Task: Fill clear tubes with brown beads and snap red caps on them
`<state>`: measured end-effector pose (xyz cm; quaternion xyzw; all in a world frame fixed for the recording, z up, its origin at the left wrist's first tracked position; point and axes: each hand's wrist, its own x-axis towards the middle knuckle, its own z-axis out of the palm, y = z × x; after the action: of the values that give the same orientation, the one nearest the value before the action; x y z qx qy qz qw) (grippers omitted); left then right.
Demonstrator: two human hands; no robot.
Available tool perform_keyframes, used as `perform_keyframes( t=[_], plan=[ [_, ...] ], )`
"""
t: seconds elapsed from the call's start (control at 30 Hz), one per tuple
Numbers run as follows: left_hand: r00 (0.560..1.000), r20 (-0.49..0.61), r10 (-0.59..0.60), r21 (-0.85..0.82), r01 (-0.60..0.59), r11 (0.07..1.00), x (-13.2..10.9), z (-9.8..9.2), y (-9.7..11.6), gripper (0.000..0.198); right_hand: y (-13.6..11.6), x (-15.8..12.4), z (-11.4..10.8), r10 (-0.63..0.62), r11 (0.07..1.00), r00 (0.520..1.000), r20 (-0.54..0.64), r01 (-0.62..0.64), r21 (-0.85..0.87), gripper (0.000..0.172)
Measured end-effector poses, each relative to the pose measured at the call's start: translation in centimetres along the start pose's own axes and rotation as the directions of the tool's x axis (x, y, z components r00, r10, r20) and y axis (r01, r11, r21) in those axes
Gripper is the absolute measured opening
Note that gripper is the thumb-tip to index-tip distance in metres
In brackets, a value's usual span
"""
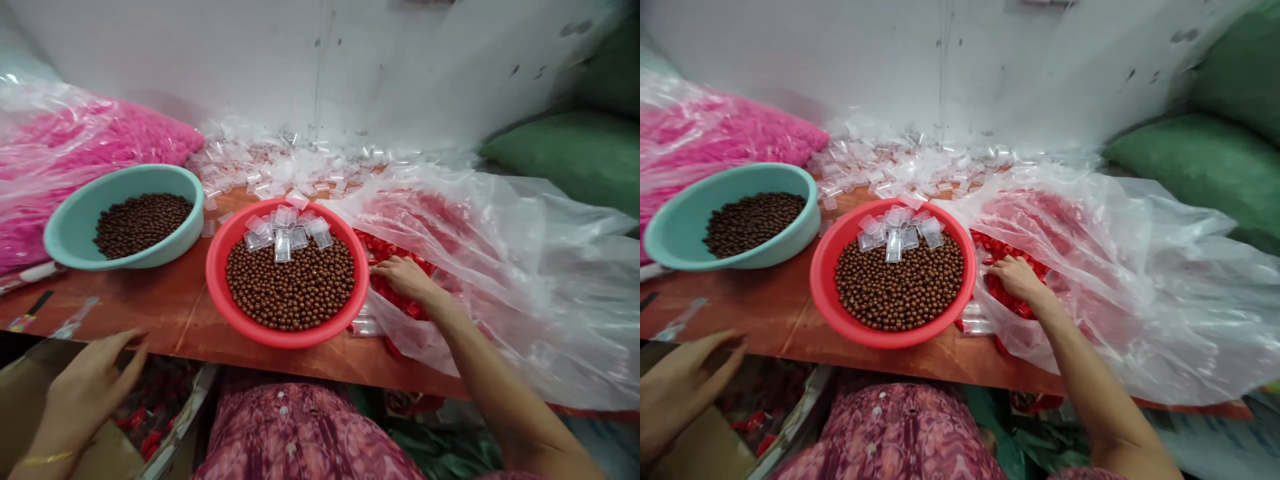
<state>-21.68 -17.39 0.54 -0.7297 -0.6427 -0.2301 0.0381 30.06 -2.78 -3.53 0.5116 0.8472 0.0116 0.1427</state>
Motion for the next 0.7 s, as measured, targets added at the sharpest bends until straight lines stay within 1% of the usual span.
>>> perform_keyframes(
  t=[0.03,0.07,0.1,0.13,0.17,0.2,0.23,0.27,0.3,0.37,0.4,0.47,0.53,0.57,0.6,0.63,0.7],
  plan=[
    [0.996,-0.017,0.091,0.057,-0.090,0.994,1.8,0.0,1.7,0.014,0.1,0.0,-0.1,-0.010,1.000,1.000,-0.011,0.010,-0.017,0.038],
    [0.980,-0.015,0.198,0.076,-0.196,0.978,3.8,0.3,3.6,0.016,0.2,-0.1,-0.2,-0.019,0.999,0.999,-0.026,0.018,-0.031,0.037],
    [0.952,0.005,0.305,0.084,-0.304,0.949,5.8,0.7,5.4,0.018,0.4,-0.1,-0.3,-0.025,0.999,0.999,-0.038,0.023,-0.038,0.036],
    [0.913,0.052,0.404,0.094,-0.407,0.908,7.8,1.4,7.1,0.021,0.5,-0.1,-0.4,-0.027,0.999,0.999,-0.044,0.025,-0.039,0.035],
    [0.880,0.098,0.464,0.109,-0.473,0.874,9.8,2.3,8.6,0.025,0.6,-0.2,-0.4,-0.027,0.999,0.999,-0.043,0.026,-0.035,0.034],
    [0.852,0.142,0.503,0.130,-0.520,0.844,11.6,3.2,9.9,0.028,0.7,-0.2,-0.5,-0.027,0.999,0.999,-0.036,0.026,-0.027,0.032],
    [0.843,0.190,0.503,0.174,-0.534,0.828,13.3,4.2,10.7,0.028,0.8,-0.2,-0.5,-0.029,0.999,0.999,-0.027,0.028,-0.018,0.030],
    [0.843,0.245,0.479,0.224,-0.530,0.818,14.8,5.2,11.3,0.028,1.0,-0.3,-0.4,-0.032,0.999,0.999,-0.022,0.032,-0.010,0.028],
    [0.842,0.296,0.450,0.266,-0.525,0.808,16.1,6.1,11.5,0.027,1.1,-0.4,-0.3,-0.034,0.999,0.999,-0.021,0.034,-0.002,0.026],
    [0.834,0.386,0.395,0.319,-0.522,0.791,18.0,7.6,11.1,0.026,1.4,-0.4,0.0,-0.028,1.000,0.999,-0.039,0.028,0.009,0.024],
    [0.819,0.424,0.386,0.322,-0.535,0.781,18.7,8.2,10.7,0.027,1.5,-0.4,0.1,-0.025,1.000,0.998,-0.057,0.026,0.015,0.024],
    [0.777,0.489,0.398,0.295,-0.576,0.762,19.7,8.9,9.9,0.030,1.6,-0.3,0.5,-0.038,0.999,0.995,-0.093,0.041,0.035,0.026],
    [0.731,0.537,0.420,0.243,-0.611,0.753,20.2,9.1,9.4,0.031,1.4,0.1,0.7,-0.069,0.996,0.990,-0.120,0.076,0.050,0.026],
    [0.719,0.550,0.425,0.210,-0.612,0.762,20.4,9.0,9.4,0.030,1.3,0.4,0.8,-0.085,0.994,0.988,-0.126,0.092,0.053,0.026],
    [0.719,0.550,0.425,0.173,-0.595,0.785,20.5,8.8,9.5,0.029,1.3,0.6,0.8,-0.090,0.994,0.987,-0.130,0.097,0.052,0.025],
    [0.733,0.537,0.418,0.126,-0.559,0.819,20.4,8.4,9.7,0.026,1.2,0.8,0.9,-0.079,0.995,0.988,-0.136,0.087,0.049,0.025],
    [0.787,0.491,0.373,-0.006,-0.425,0.905,19.9,7.5,10.3,0.022,1.3,1.0,0.9,-0.014,0.998,0.988,-0.155,0.022,0.051,0.026]
  ],
)
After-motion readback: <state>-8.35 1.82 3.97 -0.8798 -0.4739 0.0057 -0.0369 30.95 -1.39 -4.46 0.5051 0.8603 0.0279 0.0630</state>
